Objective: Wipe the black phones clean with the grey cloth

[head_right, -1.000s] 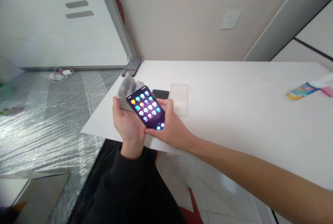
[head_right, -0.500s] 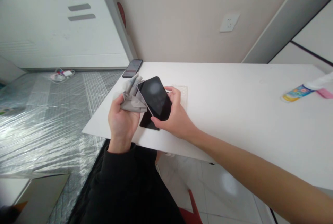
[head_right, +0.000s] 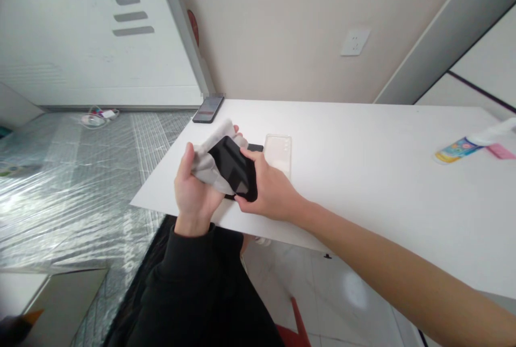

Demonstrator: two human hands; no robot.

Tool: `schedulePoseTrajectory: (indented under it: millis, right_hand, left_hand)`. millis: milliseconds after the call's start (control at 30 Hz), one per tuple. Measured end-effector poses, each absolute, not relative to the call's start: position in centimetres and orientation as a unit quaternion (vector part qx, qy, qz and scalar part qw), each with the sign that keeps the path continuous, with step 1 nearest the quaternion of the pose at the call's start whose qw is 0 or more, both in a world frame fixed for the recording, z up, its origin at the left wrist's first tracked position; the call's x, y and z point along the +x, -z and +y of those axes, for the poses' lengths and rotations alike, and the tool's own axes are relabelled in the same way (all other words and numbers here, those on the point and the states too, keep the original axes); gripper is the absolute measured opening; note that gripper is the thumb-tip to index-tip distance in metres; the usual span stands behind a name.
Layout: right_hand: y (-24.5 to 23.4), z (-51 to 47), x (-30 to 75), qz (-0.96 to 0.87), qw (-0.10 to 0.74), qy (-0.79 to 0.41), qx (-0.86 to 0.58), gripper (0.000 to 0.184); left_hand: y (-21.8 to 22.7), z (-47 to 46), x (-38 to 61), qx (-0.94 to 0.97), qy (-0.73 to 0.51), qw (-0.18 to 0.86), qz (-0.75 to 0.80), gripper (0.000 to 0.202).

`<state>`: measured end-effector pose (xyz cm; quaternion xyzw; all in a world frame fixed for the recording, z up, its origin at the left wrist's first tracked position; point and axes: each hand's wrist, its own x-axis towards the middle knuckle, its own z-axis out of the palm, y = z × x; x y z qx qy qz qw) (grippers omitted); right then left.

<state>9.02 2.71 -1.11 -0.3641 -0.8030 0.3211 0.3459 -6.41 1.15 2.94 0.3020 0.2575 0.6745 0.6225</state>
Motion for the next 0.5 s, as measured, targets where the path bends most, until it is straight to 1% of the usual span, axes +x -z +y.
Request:
schedulePoseTrajectory:
  millis: [100, 200, 233, 333, 400, 500]
  right_hand:
    - [0.89, 2.65, 9.04, -0.818, 0.319, -0.289, -0.381, 0.089]
    - [0.67, 2.75, 9.14, -0.807, 0.336, -0.279, -0.398, 0.089]
    - [0.64, 2.75, 9.17, -0.806, 0.342, -0.279, -0.395, 0.089]
    - [0.70, 2.68, 9.21, -0.819, 0.334, -0.288, -0.366, 0.089]
    - [0.80, 2.69, 9.21, -0.823, 0.322, -0.303, -0.355, 0.088]
    - [0.99, 3.14, 9.29, -0.794, 0.343, -0.330, -0.377, 0.087]
  left_hand:
    - [-3.14, 1.31, -6.40, 0.314, -0.723, 0.570, 0.233, 0.052]
    - [-2.93, 1.40, -6.32, 0.328, -0.710, 0.565, 0.262, 0.057]
    - [-2.76, 1.42, -6.22, 0.326, -0.703, 0.568, 0.278, 0.056]
    - [-2.25, 1.50, -5.96, 0.294, -0.698, 0.568, 0.323, 0.042]
    - [-2.15, 1.53, -5.95, 0.271, -0.685, 0.588, 0.335, 0.040]
    - [-2.41, 1.55, -6.11, 0.263, -0.646, 0.643, 0.315, 0.053]
